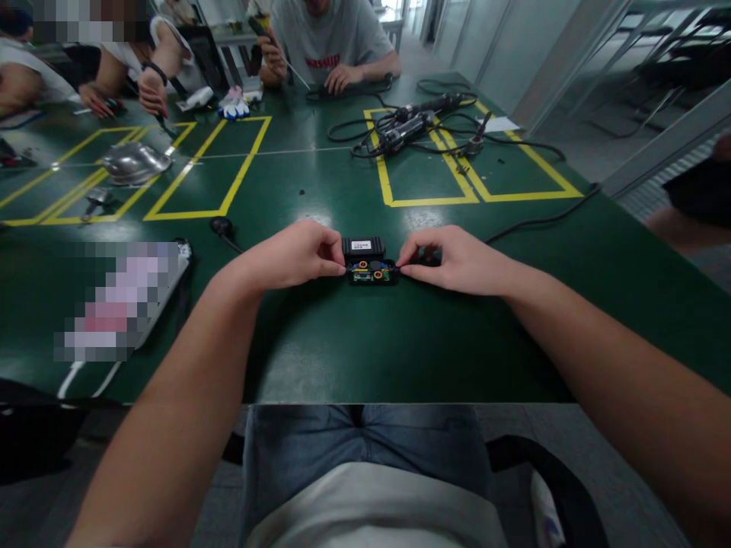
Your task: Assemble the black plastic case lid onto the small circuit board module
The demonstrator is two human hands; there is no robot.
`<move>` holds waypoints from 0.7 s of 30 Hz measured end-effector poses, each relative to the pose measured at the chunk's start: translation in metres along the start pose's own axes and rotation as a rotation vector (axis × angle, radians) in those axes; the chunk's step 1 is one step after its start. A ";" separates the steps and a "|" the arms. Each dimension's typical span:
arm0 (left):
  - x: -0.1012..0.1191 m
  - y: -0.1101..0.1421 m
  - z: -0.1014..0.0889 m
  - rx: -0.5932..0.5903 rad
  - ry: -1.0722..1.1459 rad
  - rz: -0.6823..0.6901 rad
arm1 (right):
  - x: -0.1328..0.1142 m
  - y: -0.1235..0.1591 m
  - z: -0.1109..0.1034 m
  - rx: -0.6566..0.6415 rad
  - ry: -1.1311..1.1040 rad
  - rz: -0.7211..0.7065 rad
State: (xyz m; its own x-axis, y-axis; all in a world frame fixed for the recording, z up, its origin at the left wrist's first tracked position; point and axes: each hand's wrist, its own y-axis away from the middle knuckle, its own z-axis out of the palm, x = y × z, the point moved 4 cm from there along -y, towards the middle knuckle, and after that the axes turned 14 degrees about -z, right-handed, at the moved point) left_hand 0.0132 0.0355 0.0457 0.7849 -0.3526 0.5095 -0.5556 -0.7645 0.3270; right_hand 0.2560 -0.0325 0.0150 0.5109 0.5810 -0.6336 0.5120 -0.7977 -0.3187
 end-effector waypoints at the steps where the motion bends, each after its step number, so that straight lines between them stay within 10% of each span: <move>1: 0.000 0.000 -0.001 0.008 -0.010 -0.004 | 0.001 0.000 0.000 -0.007 -0.016 0.009; 15: 0.000 -0.004 0.004 0.072 -0.072 0.024 | 0.006 0.002 0.003 0.015 -0.095 0.061; 21: 0.004 -0.002 0.000 0.366 -0.205 0.124 | 0.002 0.000 0.009 0.065 -0.077 0.036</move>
State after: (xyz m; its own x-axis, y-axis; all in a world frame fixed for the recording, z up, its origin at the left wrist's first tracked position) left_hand 0.0178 0.0350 0.0470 0.7771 -0.5255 0.3463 -0.5442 -0.8375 -0.0496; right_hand 0.2504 -0.0330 0.0073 0.4719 0.5397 -0.6971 0.4472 -0.8280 -0.3383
